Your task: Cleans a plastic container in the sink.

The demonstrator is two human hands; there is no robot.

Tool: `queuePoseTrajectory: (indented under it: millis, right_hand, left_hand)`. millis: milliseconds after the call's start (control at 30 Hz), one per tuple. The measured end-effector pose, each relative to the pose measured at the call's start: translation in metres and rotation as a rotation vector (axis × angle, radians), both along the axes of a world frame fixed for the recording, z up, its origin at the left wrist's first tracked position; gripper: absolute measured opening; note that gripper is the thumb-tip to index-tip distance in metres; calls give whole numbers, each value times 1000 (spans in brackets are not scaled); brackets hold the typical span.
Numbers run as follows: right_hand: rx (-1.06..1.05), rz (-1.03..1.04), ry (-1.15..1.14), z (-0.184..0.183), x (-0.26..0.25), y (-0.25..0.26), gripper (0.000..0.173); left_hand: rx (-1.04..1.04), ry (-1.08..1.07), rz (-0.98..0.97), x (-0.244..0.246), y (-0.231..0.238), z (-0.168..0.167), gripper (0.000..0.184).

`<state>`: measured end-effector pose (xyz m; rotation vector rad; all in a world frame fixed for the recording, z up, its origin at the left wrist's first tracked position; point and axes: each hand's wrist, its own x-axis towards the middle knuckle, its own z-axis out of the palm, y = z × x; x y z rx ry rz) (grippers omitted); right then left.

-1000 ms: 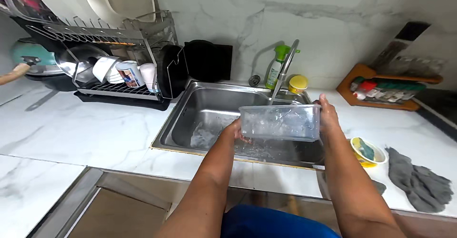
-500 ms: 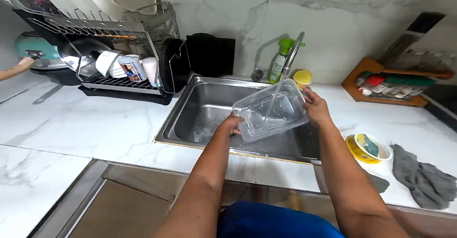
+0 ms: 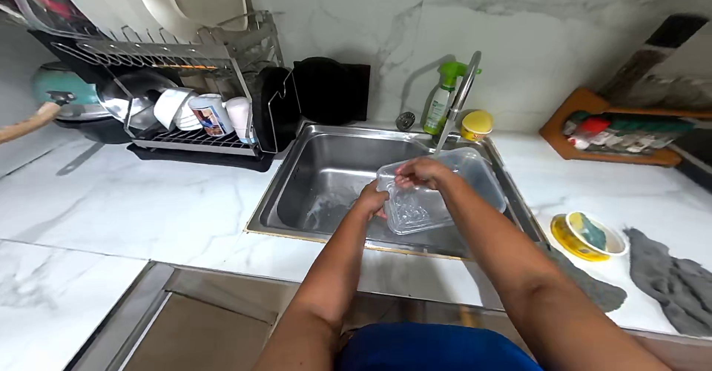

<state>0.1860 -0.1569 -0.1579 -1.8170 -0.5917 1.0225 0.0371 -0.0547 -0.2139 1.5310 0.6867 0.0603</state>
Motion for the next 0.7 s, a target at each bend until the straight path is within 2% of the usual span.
queuePoseTrajectory:
  millis: [100,167,267,300,367,467,533,633,700]
  right_hand:
    - [4,92,-213,3,10,11,25]
    - [-51,-7,-361,-4,24,9,24]
    - [-219,-169,-614,-39,37,-6,36]
    - [-270,-148,-617,-44,29,-6,37]
    - [-270,20,-523,-50,9,9,35]
    - [0,289,-468,-47,-18,34,31]
    - [62,288,-527,-45,-20,36,29]
    - [-202,59,-699,-63,6,7,30]
    - [-414,-25,-651,-79,20,-19,43]
  left_hand:
    - [128,-3,34,-3,3,7,60]
    - [346,23,83,-10,10,16,60]
    - [667,-9,207,-21,16,34,54]
    - [745,-16,233,-24,16,37,53]
    - [848,3,237,-24,15,41,53]
    - [920,24,240,-22,15,39,51]
    - [922,71,255,-28,17,46,47]
    - [853,207,282,-42,28,72,37]
    - [777,308,270,-48,39,90,31]
